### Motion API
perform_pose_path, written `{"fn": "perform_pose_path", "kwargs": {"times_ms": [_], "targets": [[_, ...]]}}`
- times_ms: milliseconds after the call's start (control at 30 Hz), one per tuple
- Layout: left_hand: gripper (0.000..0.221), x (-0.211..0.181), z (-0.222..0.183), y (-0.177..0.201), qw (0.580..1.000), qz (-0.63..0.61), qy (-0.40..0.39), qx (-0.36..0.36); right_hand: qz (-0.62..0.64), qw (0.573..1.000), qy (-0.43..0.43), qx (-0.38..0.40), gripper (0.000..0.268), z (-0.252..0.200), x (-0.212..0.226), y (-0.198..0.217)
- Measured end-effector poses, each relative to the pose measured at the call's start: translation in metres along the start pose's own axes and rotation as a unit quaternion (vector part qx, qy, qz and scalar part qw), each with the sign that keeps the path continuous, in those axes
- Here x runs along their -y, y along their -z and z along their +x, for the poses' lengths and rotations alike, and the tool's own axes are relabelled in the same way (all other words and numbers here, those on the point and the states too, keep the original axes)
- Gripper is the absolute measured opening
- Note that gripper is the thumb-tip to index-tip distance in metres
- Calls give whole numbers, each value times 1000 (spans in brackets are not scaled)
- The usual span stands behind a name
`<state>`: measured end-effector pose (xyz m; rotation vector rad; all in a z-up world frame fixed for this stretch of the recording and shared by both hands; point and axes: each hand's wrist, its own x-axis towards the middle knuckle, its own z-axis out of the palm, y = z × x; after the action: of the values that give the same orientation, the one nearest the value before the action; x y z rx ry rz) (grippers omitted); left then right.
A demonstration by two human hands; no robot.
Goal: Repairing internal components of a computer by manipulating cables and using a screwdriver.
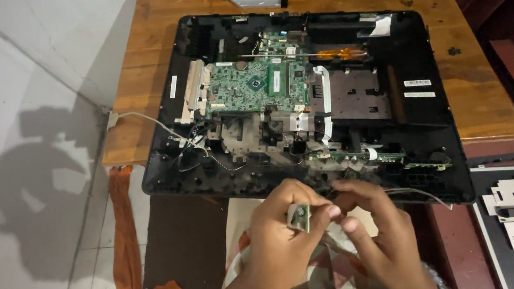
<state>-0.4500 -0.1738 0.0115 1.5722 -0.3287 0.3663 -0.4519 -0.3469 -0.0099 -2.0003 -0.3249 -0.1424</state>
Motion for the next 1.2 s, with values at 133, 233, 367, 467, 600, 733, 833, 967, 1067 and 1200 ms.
{"fn": "perform_pose_path", "kwargs": {"times_ms": [133,233,367,467,600,733,833,967,1067,1200], "targets": [[23,-1,-5,4,991,82,99,24,-87,996,30,14,22,3,6,5],[27,2,-6,5,986,81,134,63,-116,993,35,-1,22,-1,1,9],[25,1,-4,4,978,89,176,64,-155,986,54,13,16,-2,-4,17],[17,-1,-3,3,976,112,176,62,-158,983,90,7,12,-1,-6,19],[54,14,-13,6,978,171,99,68,-63,994,33,-79,13,-3,9,18],[34,-3,-8,6,956,292,-4,30,-3,993,-14,-121,21,-9,29,16],[29,-12,-7,4,968,245,47,40,-8,994,26,-102,21,-1,38,15],[38,-15,-8,-1,979,202,10,2,-14,995,9,-98,20,-2,36,12],[42,-15,-8,0,982,187,27,18,83,993,-51,-70,24,-4,27,11],[39,-16,-6,-1,983,184,5,7,230,969,-76,-41,26,0,20,9]]}}
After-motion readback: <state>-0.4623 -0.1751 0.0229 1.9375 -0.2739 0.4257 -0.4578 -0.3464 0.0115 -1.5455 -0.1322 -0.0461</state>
